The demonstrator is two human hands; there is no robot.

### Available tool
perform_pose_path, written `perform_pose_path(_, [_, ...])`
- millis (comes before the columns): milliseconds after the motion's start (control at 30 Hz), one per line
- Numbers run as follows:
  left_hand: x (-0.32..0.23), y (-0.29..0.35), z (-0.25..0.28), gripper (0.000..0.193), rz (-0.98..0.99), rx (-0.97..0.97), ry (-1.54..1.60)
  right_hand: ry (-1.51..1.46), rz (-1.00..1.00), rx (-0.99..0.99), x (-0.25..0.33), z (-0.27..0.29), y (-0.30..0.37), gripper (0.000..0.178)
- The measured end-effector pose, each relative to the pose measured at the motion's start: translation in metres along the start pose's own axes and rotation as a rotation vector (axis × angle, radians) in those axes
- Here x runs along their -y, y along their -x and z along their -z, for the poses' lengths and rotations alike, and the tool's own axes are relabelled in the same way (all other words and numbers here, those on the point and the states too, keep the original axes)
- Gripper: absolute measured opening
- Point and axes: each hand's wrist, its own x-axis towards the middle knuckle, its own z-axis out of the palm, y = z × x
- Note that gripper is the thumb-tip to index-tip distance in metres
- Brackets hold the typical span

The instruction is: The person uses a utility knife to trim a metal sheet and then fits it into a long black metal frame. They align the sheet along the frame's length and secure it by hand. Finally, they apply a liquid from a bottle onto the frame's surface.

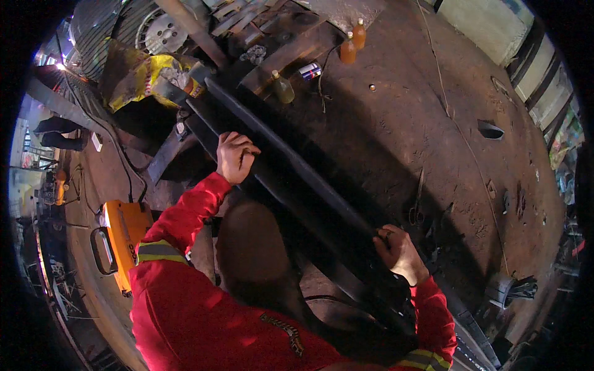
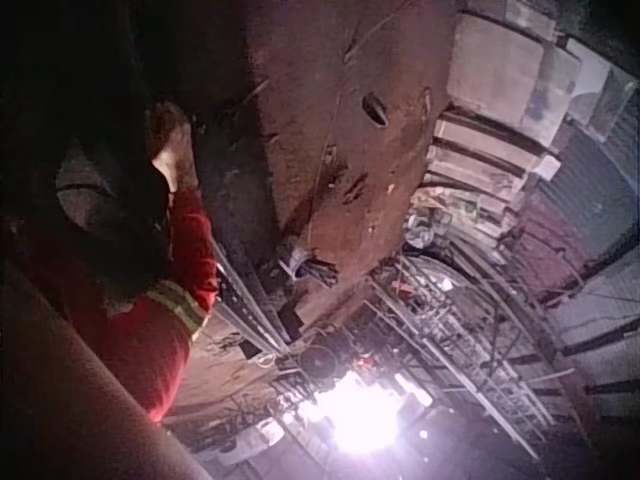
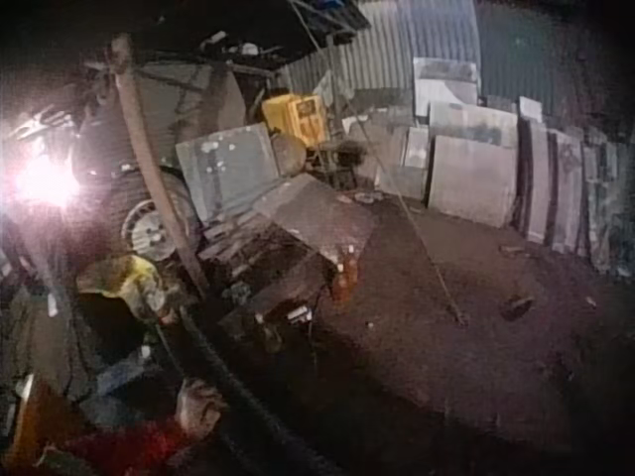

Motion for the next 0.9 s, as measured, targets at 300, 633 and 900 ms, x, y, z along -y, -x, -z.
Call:
perform_pose_path(300, [0.002, 0.008, 0.002, 0.023, -0.033, -0.120, -0.093, 0.043, 0.012, 0.044, 0.003, -0.007, -0.005, 0.011])
perform_pose_path(633, [0.009, 0.017, 0.022, 0.010, 0.025, -0.084, -0.099, 0.086, -0.058, 0.136, 0.003, -0.009, -0.007, 0.018])
perform_pose_path(900, [0.029, 0.040, 0.049, 0.026, 0.446, 0.009, 0.700, 0.260, -0.029, 0.081, -0.018, -0.021, 0.022, 0.026])
